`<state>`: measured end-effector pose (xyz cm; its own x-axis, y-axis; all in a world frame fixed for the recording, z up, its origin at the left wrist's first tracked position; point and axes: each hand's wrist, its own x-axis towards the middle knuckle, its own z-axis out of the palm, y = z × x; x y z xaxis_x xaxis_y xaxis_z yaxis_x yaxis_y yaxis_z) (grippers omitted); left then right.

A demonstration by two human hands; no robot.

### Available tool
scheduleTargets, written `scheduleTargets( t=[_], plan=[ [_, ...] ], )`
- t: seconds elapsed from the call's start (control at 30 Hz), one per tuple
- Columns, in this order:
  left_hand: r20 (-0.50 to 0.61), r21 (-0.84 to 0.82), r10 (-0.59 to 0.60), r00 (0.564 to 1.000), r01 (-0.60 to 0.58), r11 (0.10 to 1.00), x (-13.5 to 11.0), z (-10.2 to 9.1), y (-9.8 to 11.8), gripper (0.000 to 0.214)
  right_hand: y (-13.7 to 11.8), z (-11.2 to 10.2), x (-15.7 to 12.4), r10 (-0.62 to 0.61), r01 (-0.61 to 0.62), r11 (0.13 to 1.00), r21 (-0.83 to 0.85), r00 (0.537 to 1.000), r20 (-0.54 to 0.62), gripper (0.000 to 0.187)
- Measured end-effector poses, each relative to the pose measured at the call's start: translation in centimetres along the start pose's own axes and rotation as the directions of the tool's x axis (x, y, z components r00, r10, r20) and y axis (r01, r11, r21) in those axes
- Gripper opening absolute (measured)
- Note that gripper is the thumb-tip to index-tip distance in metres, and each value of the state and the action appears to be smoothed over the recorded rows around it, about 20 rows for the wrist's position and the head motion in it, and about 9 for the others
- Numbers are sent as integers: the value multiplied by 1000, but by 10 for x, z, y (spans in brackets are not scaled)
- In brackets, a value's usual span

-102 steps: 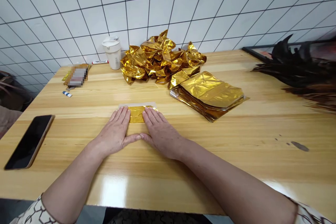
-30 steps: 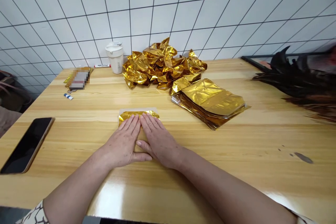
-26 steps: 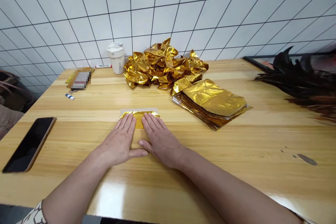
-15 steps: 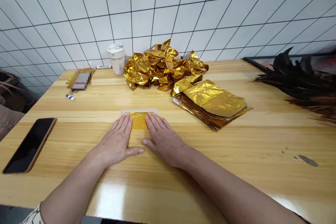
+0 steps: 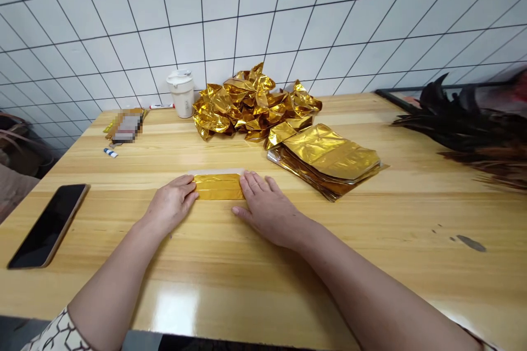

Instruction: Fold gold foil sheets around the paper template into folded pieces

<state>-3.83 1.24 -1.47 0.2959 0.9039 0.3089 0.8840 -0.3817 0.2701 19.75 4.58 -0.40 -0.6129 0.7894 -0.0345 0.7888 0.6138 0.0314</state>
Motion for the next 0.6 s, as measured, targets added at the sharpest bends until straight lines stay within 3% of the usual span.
scheduleTargets(
  t=[0.17,0.33,0.47,0.6],
  plan=[
    [-150,31,24,988,-20,999,1,9,-7,14,-2,-11,2,71,-80,995,-55,988,-139,50],
    [-290,47,179,940,-172,984,2,9,13,22,-17,-11,-2,-120,134,991,6,903,-413,33],
    [-185,10,288,939,-292,956,3,7,33,26,-30,-1,-3,-256,306,950,58,873,-415,27],
    [-49,25,289,956,-289,957,1,9,40,29,-33,4,-2,-262,295,954,47,902,-343,27]
  ],
)
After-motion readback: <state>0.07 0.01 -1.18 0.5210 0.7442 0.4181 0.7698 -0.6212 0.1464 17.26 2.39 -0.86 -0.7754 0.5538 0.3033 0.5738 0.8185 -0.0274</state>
